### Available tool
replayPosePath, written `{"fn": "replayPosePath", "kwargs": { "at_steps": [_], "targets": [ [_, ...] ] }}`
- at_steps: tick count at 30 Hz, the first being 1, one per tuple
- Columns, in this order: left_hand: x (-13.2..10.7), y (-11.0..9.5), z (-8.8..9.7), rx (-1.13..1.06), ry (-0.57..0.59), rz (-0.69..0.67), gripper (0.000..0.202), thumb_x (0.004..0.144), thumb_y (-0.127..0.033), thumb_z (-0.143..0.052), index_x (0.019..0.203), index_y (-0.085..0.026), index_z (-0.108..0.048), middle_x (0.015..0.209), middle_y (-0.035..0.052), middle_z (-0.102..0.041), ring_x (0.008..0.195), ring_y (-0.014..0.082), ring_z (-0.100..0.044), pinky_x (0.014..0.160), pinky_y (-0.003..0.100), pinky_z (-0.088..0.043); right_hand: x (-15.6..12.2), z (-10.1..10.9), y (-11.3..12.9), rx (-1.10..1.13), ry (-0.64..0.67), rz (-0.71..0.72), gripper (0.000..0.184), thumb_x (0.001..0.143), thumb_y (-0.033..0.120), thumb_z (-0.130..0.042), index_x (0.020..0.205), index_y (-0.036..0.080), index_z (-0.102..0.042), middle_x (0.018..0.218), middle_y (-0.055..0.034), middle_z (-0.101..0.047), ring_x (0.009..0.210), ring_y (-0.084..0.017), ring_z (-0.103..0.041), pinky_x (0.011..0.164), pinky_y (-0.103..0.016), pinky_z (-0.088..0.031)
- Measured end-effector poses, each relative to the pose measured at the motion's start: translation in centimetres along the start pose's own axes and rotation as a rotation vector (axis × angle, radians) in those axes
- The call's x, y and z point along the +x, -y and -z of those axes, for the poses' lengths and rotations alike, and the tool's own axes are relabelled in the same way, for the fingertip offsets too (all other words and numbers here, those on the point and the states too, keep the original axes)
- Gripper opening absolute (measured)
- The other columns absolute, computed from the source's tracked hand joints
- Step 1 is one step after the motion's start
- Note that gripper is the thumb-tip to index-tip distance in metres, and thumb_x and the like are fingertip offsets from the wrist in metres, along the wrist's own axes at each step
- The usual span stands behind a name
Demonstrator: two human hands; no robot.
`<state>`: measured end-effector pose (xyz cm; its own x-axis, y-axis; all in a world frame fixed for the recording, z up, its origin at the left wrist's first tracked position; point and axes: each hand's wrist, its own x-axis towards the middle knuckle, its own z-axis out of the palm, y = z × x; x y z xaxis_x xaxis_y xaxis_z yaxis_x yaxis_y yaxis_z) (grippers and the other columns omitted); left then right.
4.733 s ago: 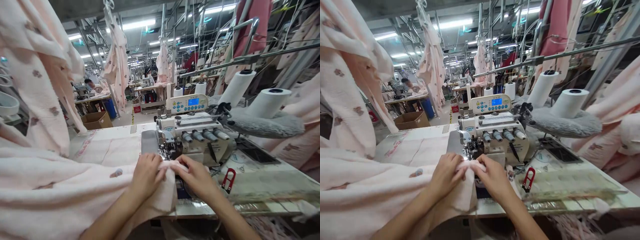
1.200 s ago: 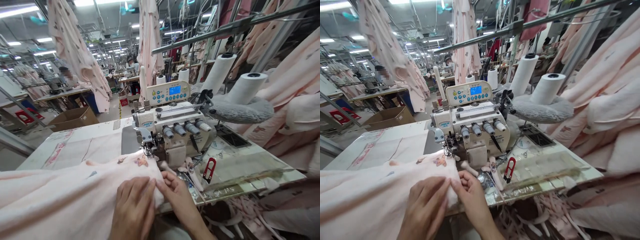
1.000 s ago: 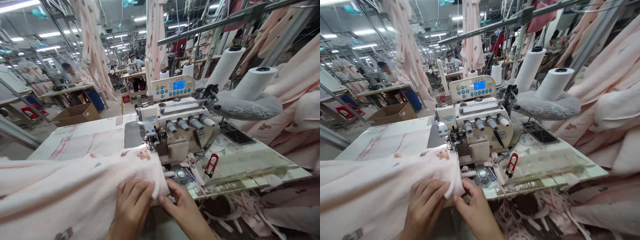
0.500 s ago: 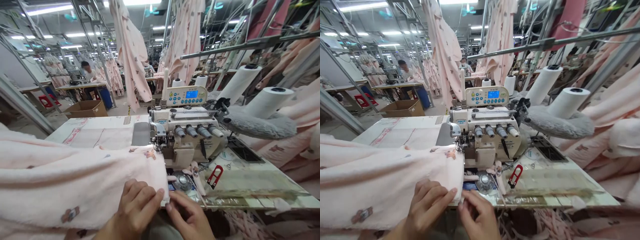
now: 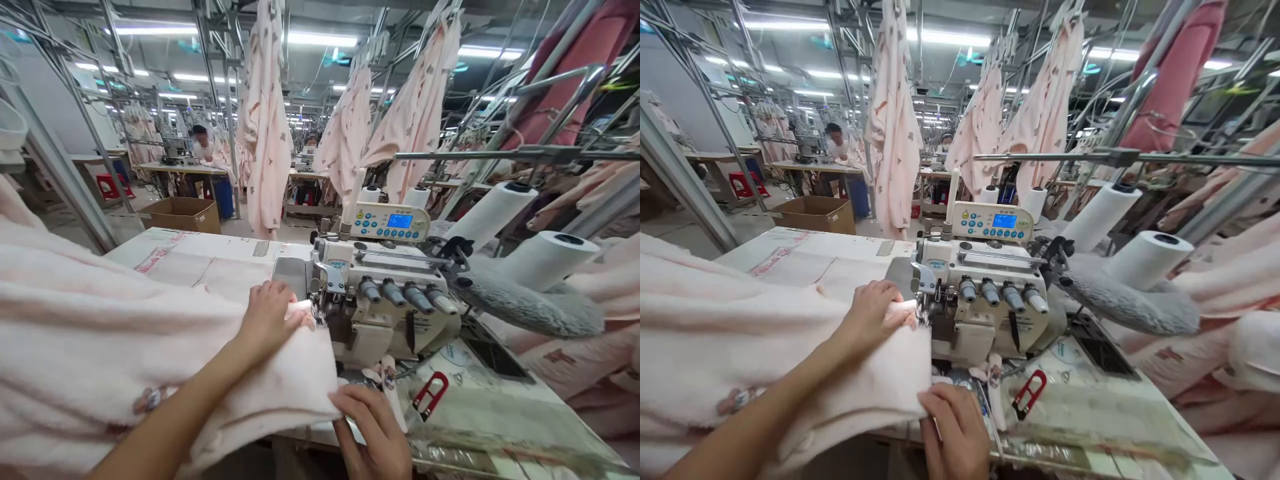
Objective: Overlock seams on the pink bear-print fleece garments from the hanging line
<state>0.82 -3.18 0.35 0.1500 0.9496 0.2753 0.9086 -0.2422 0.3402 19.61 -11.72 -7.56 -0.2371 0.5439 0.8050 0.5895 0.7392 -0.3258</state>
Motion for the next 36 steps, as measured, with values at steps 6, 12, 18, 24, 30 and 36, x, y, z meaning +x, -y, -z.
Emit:
{"fn": "replayPosePath", "kwargs": {
  "at_steps": [6, 12, 18, 24, 30, 36],
  "targets": [
    [1.6, 0.7, -0.5, -0.035, -0.025, 0.031, 0.009, 0.077, -0.027, -0.055, 0.082, -0.019, -0.054, 0.099, 0.0043, -0.058, 0.098, 0.0229, -0.048, 0.086, 0.038, -0.034, 1.6, -0.7, -0.5, 0.002, -0.044, -0.002, 0.023, 0.087, 0.007, -0.048, 0.103, 0.018, -0.060, 0.090, -0.0068, -0.059, 0.081, -0.017, -0.056, 0.067, -0.029, -0.046],
    [4.3, 1.6, -0.9, -0.032, -0.038, 0.039, 0.012, 0.079, -0.030, -0.055, 0.083, -0.019, -0.054, 0.100, 0.0044, -0.058, 0.100, 0.0232, -0.048, 0.086, 0.037, -0.034, 3.9, -1.6, -2.0, -0.073, -0.086, 0.010, 0.018, 0.089, 0.011, -0.049, 0.098, 0.017, -0.063, 0.085, -0.0061, -0.060, 0.077, -0.016, -0.055, 0.065, -0.028, -0.044],
    [6.9, 2.4, -1.3, -0.005, -0.077, 0.066, 0.017, 0.080, -0.034, -0.052, 0.084, -0.017, -0.056, 0.101, 0.0072, -0.057, 0.101, 0.0256, -0.047, 0.086, 0.039, -0.035, 5.0, -1.9, -2.5, -0.187, -0.115, -0.010, 0.013, 0.089, 0.016, -0.051, 0.089, 0.014, -0.064, 0.082, -0.0070, -0.059, 0.076, -0.017, -0.054, 0.068, -0.031, -0.043],
    [9.6, 2.9, -1.2, 0.017, -0.088, 0.114, 0.019, 0.082, -0.033, -0.052, 0.090, -0.016, -0.056, 0.105, 0.0098, -0.057, 0.104, 0.0254, -0.049, 0.087, 0.036, -0.035, 2.5, -2.2, 0.1, -0.126, -0.108, -0.075, 0.014, 0.091, 0.020, -0.048, 0.098, 0.017, -0.060, 0.091, -0.0079, -0.059, 0.084, -0.018, -0.055, 0.073, -0.030, -0.045],
    [8.5, 5.4, 0.1, -0.007, -0.066, 0.284, 0.031, 0.087, -0.035, -0.043, 0.107, -0.013, -0.049, 0.113, 0.0156, -0.055, 0.097, 0.0257, -0.056, 0.076, 0.032, -0.040, 1.5, -2.9, 1.4, 0.043, 0.029, -0.083, 0.016, 0.091, 0.019, -0.045, 0.099, 0.019, -0.059, 0.089, -0.0058, -0.063, 0.083, -0.018, -0.059, 0.071, -0.029, -0.048],
    [-4.5, 6.5, 3.0, -0.160, 0.074, 0.223, 0.034, 0.092, -0.043, -0.028, 0.111, -0.021, -0.045, 0.100, 0.0046, -0.063, 0.086, 0.0193, -0.061, 0.074, 0.028, -0.042, 1.4, -4.3, 2.0, 0.362, 0.160, -0.442, 0.028, 0.090, 0.040, -0.046, 0.091, 0.019, -0.064, 0.075, -0.0039, -0.065, 0.065, -0.015, -0.061, 0.055, -0.022, -0.047]
  ]
}}
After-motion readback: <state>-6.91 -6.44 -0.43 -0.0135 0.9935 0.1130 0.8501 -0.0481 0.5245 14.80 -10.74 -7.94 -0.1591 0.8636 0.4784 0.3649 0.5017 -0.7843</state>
